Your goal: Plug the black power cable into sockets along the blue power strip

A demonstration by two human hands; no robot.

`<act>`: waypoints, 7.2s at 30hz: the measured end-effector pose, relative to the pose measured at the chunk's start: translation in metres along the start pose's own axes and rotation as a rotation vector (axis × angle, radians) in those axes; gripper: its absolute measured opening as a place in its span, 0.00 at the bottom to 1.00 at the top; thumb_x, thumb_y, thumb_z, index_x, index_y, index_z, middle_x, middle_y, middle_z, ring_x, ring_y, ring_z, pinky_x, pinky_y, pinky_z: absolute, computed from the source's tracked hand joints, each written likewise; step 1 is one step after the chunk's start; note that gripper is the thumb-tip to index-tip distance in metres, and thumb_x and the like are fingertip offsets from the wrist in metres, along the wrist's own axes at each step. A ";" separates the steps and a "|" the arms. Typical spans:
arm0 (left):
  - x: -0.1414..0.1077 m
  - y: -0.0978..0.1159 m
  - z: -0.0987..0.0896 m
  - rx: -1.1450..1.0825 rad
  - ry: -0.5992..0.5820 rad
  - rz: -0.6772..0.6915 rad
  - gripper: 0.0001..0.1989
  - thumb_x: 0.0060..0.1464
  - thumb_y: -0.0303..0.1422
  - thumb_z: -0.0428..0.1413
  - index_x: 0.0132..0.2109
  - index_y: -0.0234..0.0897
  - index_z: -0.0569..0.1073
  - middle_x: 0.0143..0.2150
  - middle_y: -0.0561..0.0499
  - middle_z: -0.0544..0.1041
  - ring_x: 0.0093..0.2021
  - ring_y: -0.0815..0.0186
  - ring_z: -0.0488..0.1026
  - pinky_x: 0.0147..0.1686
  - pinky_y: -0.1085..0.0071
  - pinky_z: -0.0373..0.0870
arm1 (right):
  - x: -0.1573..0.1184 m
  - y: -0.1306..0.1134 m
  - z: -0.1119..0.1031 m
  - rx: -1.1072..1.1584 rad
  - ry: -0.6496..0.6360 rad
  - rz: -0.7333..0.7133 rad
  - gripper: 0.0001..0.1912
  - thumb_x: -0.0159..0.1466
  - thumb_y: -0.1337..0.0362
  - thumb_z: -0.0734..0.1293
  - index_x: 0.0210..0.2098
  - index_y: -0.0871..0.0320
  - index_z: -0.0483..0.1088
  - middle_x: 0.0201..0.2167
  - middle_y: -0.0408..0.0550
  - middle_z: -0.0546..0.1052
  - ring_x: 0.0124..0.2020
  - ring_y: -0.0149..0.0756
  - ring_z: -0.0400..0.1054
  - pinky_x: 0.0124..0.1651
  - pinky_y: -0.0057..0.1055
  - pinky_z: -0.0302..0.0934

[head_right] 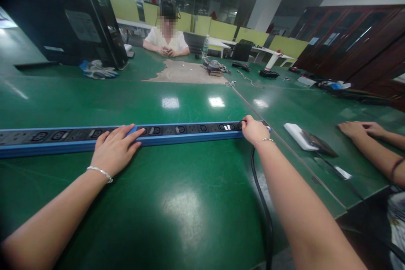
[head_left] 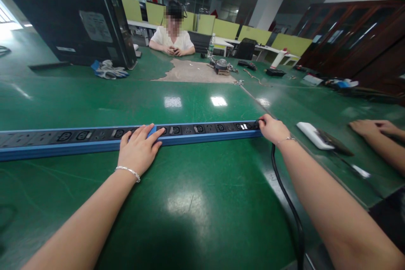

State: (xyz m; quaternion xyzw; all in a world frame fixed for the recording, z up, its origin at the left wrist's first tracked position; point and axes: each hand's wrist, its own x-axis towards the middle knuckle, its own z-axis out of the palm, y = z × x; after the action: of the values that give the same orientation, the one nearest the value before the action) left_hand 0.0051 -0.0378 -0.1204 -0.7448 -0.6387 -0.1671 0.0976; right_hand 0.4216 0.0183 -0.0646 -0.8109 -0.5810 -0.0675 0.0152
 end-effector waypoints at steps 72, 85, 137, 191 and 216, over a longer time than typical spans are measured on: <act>-0.002 -0.001 0.003 -0.024 0.054 0.002 0.18 0.58 0.38 0.45 0.55 0.54 0.65 0.60 0.51 0.65 0.59 0.60 0.58 0.56 0.56 0.48 | -0.036 -0.094 -0.014 0.036 -0.047 -0.228 0.18 0.62 0.56 0.54 0.43 0.54 0.70 0.34 0.52 0.76 0.36 0.41 0.70 0.38 0.33 0.58; -0.003 -0.002 0.003 -0.048 0.053 0.008 0.18 0.57 0.37 0.46 0.55 0.54 0.65 0.60 0.51 0.65 0.59 0.59 0.58 0.56 0.55 0.48 | -0.064 -0.142 -0.076 0.627 0.062 -0.390 0.14 0.59 0.56 0.59 0.40 0.57 0.68 0.21 0.41 0.70 0.21 0.30 0.60 0.28 0.27 0.54; 0.000 -0.004 0.001 -0.177 0.045 -0.039 0.27 0.54 0.36 0.47 0.61 0.39 0.56 0.57 0.45 0.68 0.60 0.61 0.58 0.57 0.59 0.45 | -0.073 -0.224 -0.036 0.204 -0.077 -0.470 0.12 0.61 0.60 0.56 0.38 0.55 0.67 0.32 0.51 0.75 0.34 0.41 0.69 0.35 0.32 0.57; 0.088 0.130 -0.116 -0.178 0.017 -0.147 0.18 0.57 0.35 0.43 0.53 0.36 0.60 0.40 0.43 0.75 0.43 0.60 0.73 0.44 0.64 0.65 | -0.078 -0.179 0.041 0.442 0.395 -0.447 0.17 0.63 0.64 0.56 0.46 0.52 0.71 0.47 0.46 0.74 0.50 0.39 0.59 0.49 0.38 0.46; 0.047 0.002 -0.055 0.174 -0.291 -0.341 0.15 0.54 0.41 0.42 0.41 0.42 0.69 0.37 0.44 0.77 0.39 0.55 0.74 0.35 0.63 0.67 | -0.075 -0.183 0.048 0.550 0.439 -0.414 0.18 0.62 0.63 0.55 0.45 0.53 0.73 0.45 0.46 0.75 0.49 0.40 0.59 0.49 0.39 0.44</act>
State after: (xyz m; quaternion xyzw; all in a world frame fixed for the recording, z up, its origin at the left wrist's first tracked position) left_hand 0.0061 -0.0145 -0.0516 -0.6312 -0.7744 -0.0166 0.0387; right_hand 0.2297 0.0121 -0.1318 -0.6089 -0.7113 -0.0831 0.3412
